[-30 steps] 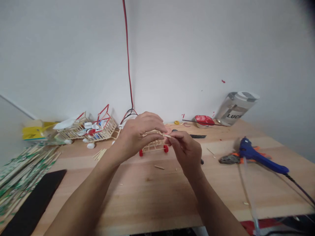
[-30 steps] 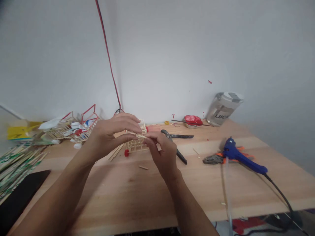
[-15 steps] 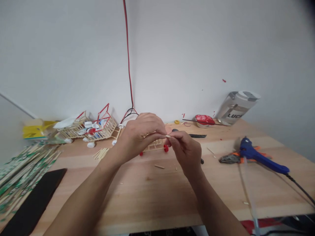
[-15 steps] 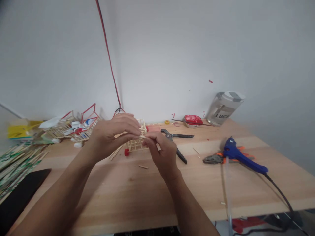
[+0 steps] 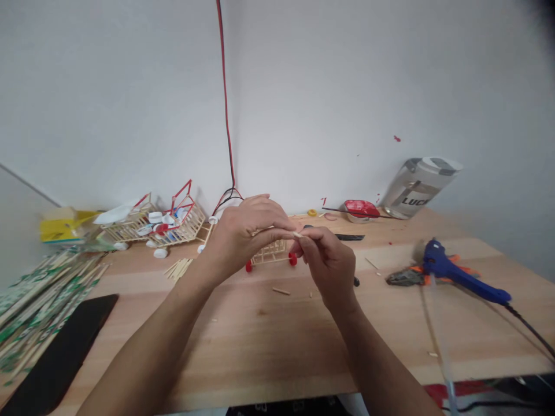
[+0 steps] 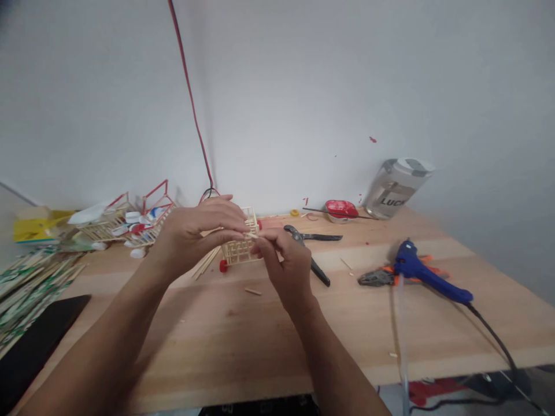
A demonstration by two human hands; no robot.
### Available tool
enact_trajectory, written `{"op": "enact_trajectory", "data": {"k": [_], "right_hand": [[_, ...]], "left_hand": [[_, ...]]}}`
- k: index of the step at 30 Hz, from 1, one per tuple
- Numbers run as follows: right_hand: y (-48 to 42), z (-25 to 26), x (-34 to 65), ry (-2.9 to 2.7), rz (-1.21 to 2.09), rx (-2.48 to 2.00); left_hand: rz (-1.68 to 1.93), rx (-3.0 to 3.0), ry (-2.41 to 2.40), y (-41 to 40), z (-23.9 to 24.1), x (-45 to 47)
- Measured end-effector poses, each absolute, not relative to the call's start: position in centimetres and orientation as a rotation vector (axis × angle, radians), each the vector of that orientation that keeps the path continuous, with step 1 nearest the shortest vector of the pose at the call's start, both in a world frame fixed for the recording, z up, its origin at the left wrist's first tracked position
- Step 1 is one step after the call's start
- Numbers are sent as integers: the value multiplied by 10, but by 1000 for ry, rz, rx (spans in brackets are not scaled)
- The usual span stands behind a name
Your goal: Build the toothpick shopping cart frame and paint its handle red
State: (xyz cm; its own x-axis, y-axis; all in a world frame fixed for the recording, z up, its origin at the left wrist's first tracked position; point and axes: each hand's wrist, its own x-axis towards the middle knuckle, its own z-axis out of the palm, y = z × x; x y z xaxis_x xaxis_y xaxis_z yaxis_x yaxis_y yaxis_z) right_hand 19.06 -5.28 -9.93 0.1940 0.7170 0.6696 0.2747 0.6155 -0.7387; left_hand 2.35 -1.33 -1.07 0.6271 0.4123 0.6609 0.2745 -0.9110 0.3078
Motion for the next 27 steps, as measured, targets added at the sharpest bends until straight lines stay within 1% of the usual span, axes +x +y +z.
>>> {"op": "enact_trajectory", "data": {"k": [4,7,15,19,27], "right_hand": [[-49,-99,190,-1238,507,-925],[-46,-99,190,-1165,607,-908],[-34,-106,193,-991,934,-825],[-31,-107,194,-907,1137,-780],[-35,-98,191,-933,1368,-833]], "left_hand": [[1069,2499,797,-14,-9,20],[991,2448,839,-12,-9,17],[1053,2301,725,1,-14,9],[1027,2398,575,10,-20,8],[1135,2606,411,11,-28,19]]}}
